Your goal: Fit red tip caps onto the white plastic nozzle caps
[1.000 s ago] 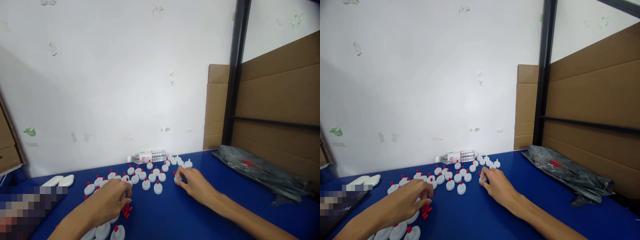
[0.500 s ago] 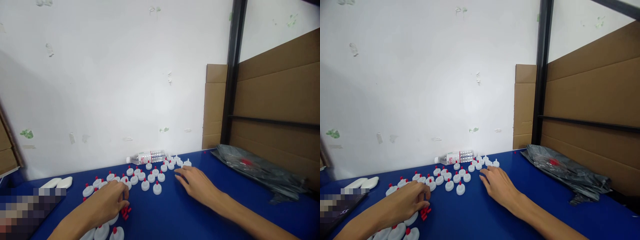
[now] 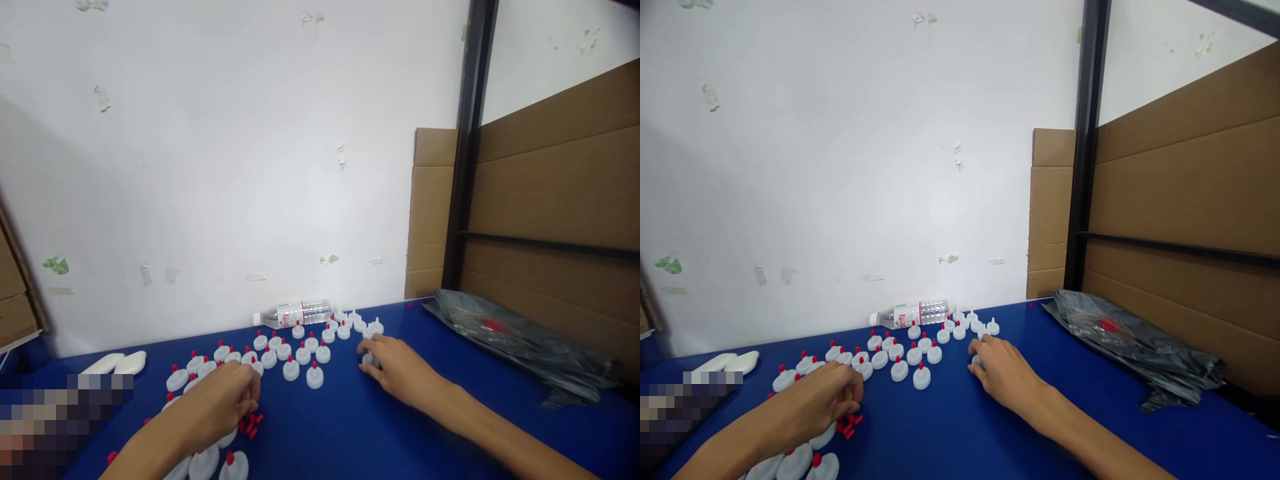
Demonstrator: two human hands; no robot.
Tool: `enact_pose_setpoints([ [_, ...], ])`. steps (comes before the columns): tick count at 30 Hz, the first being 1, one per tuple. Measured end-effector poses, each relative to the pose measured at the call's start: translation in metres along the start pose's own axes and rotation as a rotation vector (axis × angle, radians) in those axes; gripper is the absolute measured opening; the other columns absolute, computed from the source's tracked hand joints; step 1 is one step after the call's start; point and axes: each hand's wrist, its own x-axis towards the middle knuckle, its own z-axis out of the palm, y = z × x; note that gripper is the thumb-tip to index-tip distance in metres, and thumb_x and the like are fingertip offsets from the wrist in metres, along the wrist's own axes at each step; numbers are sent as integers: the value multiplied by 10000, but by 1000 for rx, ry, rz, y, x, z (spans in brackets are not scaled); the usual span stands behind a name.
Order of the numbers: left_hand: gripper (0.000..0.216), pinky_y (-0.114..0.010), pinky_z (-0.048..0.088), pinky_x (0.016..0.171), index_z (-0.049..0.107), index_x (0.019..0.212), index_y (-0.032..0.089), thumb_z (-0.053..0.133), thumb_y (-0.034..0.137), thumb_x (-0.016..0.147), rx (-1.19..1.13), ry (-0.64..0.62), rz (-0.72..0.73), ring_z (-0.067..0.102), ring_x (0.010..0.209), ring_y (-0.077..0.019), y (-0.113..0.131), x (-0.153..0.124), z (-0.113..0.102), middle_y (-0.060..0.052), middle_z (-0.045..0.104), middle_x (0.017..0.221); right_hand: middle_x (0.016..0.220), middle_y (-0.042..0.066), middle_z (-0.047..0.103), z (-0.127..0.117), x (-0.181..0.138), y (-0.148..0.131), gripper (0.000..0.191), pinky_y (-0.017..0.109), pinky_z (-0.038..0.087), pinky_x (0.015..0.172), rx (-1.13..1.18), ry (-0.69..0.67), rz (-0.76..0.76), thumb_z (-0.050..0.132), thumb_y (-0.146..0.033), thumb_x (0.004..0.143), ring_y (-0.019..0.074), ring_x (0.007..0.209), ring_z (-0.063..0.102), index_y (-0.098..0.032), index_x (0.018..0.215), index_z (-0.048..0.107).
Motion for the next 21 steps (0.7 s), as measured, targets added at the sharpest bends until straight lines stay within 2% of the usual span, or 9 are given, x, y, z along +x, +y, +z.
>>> enact_pose_setpoints([
  [4,154,-272,396,592,699,822,235,553,199,852,9,27,2,682,731,-200,1,-3,1,-17,743,811,1162,55,684,-2,-8,-15,345,354,501,957,265,-11,-168,627,-293,990,244,1130,653,-275,1334,606],
  [6,168,-277,426,641,699,866,236,544,176,848,10,44,2,685,800,-209,0,-6,2,-25,741,867,1241,54,637,-1,-11,-19,354,366,507,957,342,7,-244,573,-288,1020,231,1113,650,-304,1373,570],
  [9,243,-283,454,696,696,936,231,505,119,836,9,51,15,683,852,-208,-1,-8,3,-39,733,939,1312,43,587,1,-14,-21,385,366,528,929,384,21,-319,530,-284,1038,208,1054,664,-342,1418,515],
  [13,274,-283,436,691,670,943,229,462,85,838,19,52,74,649,825,-201,2,-4,1,-32,711,909,1317,54,609,4,-15,-23,387,379,479,1053,419,82,-386,528,-277,1033,220,1205,605,-294,1419,494],
  [17,236,-284,426,716,595,954,231,409,97,898,-3,97,135,605,811,-183,17,0,-9,-15,677,928,1353,66,617,4,-15,-26,380,373,444,1111,441,116,-407,519,-301,1048,216,1282,557,-261,1422,468],
  [21,217,-278,432,737,581,929,238,385,159,977,-126,186,230,592,837,-175,39,-1,-13,-13,659,970,1425,76,577,1,-19,-29,326,354,450,1113,481,71,-447,510,-359,1069,201,1306,558,-245,1372,471],
])
